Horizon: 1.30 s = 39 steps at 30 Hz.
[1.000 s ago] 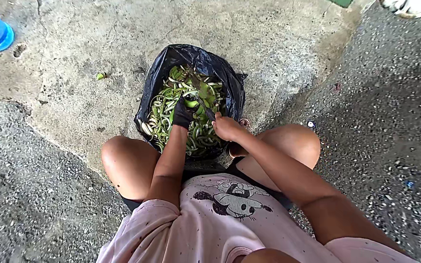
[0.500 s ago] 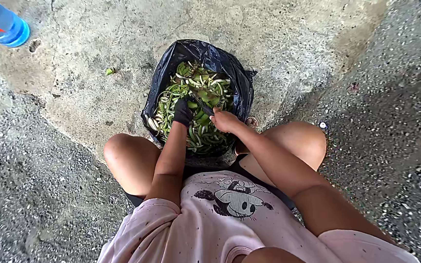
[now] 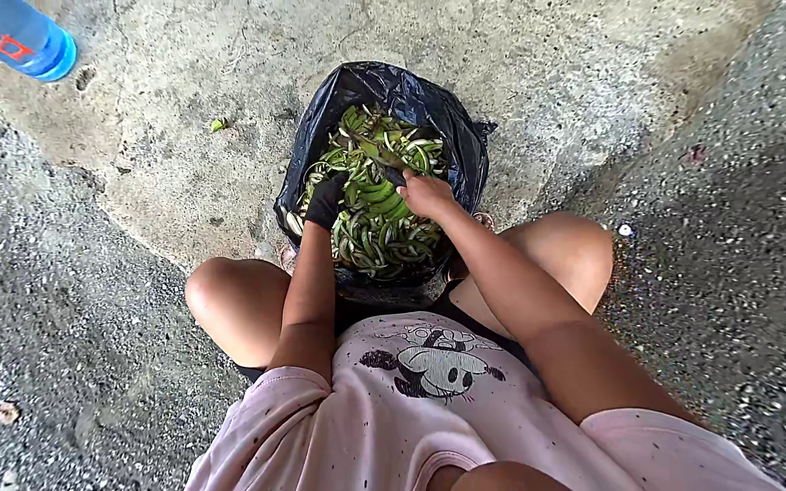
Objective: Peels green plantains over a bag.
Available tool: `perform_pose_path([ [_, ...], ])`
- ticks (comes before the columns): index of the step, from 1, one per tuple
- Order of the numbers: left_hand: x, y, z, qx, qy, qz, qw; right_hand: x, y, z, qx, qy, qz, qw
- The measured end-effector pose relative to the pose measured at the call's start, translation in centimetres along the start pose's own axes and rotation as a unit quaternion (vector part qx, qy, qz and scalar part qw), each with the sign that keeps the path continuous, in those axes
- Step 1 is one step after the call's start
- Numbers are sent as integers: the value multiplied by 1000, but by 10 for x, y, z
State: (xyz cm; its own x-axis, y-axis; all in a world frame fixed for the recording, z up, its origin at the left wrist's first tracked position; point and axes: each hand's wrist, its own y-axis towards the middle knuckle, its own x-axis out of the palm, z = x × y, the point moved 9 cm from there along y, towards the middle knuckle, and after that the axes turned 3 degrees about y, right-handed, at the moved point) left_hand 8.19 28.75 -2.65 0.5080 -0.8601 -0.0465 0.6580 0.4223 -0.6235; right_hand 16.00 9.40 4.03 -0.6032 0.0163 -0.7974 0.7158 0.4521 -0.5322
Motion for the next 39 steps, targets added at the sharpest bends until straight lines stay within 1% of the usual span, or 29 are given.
perform_pose_path([
  [2, -3, 1, 1, 0, 21, -1, 1000, -8, 3, 2, 4, 16, 10, 1000],
  [5, 0, -1, 13, 32, 75, -3, 997, -17, 3, 10, 15, 46, 19, 999],
  [7, 17, -6, 24, 72, 134, -42, 988, -21, 3, 19, 27, 58, 30, 997],
  [9, 41, -9, 27, 106, 226, -81, 965, -24, 0, 31, 38, 65, 40, 996],
  [10, 52, -9, 25, 112, 274, -85, 951, -25, -3, 36, 46, 69, 42, 996],
  [12, 66, -10, 18, 106, 337, -51, 934, -27, -8, 49, 64, 73, 46, 994],
  [14, 72, -13, 12, 91, 359, -3, 929, -28, -13, 62, 78, 83, 52, 992],
  [16, 78, -6, 4, 80, 361, 18, 929, -26, -18, 75, 91, 94, 55, 990],
  [19, 94, 17, 4, 71, 341, 2, 937, -19, -20, 92, 100, 108, 58, 987],
  [22, 113, 29, 12, 37, 258, -29, 965, -12, -23, 103, 104, 136, 53, 984],
  [27, 118, 55, 4, -4, 196, -12, 980, -4, -25, 120, 122, 157, 42, 979],
  [29, 120, 53, 8, -15, 216, 1, 976, -1, -25, 118, 117, 154, 37, 980],
  [31, 123, 47, 20, -18, 278, 25, 960, -1, -27, 114, 112, 150, 32, 982],
  [33, 125, 41, 31, -10, 330, 56, 942, -5, -31, 109, 107, 144, 36, 983],
  [35, 125, 35, 42, 29, 334, 86, 938, -13, -40, 102, 99, 147, 49, 983],
  [37, 122, 24, 52, 91, 306, 99, 942, -19, -55, 91, 77, 164, 81, 980],
  [39, 115, 11, 57, 144, 259, 96, 950, -20, -62, 82, 54, 165, 91, 981],
])
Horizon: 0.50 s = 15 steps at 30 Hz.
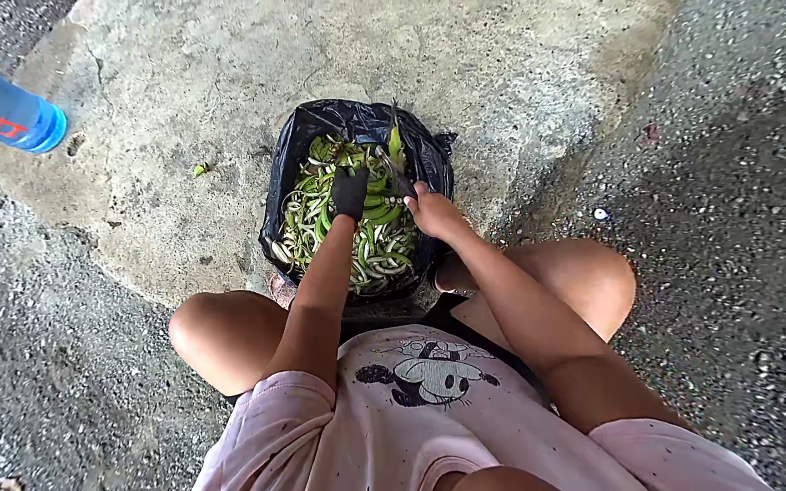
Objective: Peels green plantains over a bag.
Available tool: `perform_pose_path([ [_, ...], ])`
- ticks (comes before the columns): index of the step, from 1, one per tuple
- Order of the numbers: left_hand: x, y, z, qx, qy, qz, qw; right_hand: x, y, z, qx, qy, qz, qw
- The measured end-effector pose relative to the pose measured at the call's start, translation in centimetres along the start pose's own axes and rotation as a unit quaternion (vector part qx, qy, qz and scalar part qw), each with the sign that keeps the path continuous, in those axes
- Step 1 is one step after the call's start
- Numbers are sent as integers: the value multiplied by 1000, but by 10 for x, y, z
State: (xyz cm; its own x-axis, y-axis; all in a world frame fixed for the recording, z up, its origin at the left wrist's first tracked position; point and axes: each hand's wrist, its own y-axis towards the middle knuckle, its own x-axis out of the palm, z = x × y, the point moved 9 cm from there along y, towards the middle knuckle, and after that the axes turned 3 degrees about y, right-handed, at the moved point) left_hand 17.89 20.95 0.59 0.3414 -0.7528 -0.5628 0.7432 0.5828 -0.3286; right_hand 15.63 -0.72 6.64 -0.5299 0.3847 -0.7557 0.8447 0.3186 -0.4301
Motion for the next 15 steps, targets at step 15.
perform_pose_path([
  [15, 23, -29, -1, 245, -56, -165, 954, 46, 0, 32, 9, -57, -45, 997],
])
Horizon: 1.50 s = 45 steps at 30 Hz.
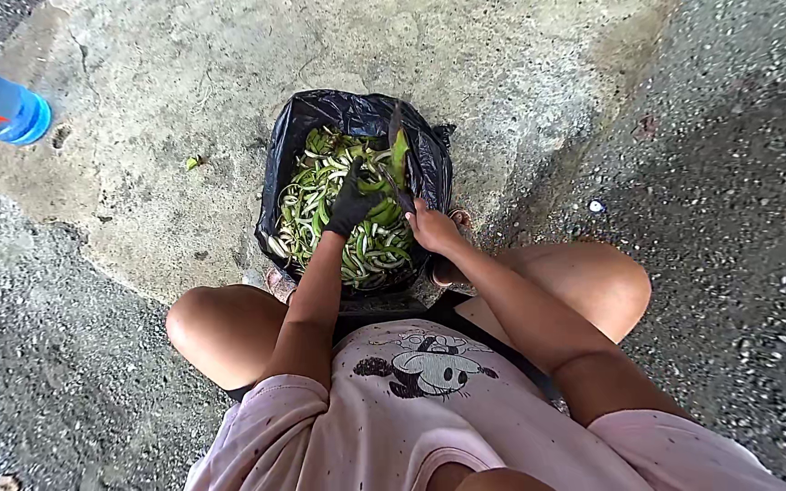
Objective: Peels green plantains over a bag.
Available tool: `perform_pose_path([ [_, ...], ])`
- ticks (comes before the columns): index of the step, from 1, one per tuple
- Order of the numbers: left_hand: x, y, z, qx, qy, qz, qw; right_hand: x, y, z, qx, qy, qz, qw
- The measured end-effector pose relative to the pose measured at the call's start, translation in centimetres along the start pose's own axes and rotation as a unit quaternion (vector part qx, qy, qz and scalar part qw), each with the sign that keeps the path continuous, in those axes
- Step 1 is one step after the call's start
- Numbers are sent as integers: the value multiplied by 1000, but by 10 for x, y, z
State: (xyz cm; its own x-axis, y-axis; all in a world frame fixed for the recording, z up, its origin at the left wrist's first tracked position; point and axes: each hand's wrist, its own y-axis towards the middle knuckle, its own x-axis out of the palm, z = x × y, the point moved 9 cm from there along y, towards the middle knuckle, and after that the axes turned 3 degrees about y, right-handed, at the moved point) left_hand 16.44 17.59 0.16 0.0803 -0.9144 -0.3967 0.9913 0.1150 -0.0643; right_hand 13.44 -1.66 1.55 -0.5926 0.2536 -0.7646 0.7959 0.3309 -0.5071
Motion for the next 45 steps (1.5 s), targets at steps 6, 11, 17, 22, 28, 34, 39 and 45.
perform_pose_path([
  [6, 16, -3, 0, -45, 183, -34, 982, -28, -3, 16, -28, -58, 21, 998],
  [11, 13, -15, 5, -6, 192, -46, 980, -37, -6, 26, -29, -100, 9, 995],
  [17, 17, -38, 13, 110, 249, -34, 962, -39, -31, 17, -42, -169, 9, 985],
  [22, 30, -39, 21, 98, 274, -25, 957, -26, -37, 27, -17, -178, 19, 984],
  [28, 44, -44, 23, 86, 295, -30, 951, -25, -34, 29, 8, -199, 34, 979],
  [34, 56, -54, 19, 98, 306, -31, 946, -26, -26, 30, 28, -203, -18, 979],
  [39, 62, -53, 17, 92, 289, -39, 952, -22, -24, 28, 42, -246, -10, 968],
  [45, 65, -53, 16, 97, 300, -39, 948, -18, -14, 28, 48, -248, -14, 967],
])
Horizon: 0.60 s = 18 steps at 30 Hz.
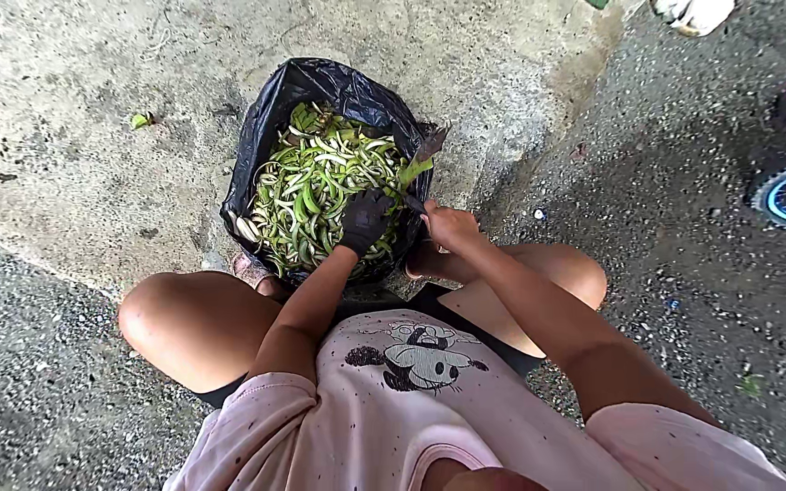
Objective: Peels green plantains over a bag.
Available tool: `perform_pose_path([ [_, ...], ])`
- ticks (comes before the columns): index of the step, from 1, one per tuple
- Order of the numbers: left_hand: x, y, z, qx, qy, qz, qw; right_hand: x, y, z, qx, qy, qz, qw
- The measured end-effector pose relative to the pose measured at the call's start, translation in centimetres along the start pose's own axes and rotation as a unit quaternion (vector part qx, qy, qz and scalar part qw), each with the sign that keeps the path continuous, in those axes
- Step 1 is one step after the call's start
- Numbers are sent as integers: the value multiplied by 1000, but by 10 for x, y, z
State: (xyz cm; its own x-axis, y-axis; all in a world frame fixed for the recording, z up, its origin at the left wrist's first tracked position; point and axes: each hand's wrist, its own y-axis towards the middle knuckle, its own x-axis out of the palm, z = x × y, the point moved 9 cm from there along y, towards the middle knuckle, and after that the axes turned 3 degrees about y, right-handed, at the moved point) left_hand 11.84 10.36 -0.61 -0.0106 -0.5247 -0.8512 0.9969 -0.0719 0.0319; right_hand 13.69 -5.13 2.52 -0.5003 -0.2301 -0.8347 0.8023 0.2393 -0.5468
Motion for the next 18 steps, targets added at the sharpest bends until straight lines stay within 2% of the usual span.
perform_pose_path([
  [6, 11, -2, 2, -1, 12, 8, 1000, 4, 27, -1, -3, 10, -26, 1000],
  [12, 3, -1, -24, -37, -40, 49, 997, -4, 42, 0, -70, -1, -17, 997],
  [15, -10, -2, -37, -53, -155, 85, 983, -10, 42, -4, -83, -7, -15, 996],
  [18, -23, -6, -58, -96, -315, 96, 939, -11, 48, -15, -98, 13, -17, 995],
])
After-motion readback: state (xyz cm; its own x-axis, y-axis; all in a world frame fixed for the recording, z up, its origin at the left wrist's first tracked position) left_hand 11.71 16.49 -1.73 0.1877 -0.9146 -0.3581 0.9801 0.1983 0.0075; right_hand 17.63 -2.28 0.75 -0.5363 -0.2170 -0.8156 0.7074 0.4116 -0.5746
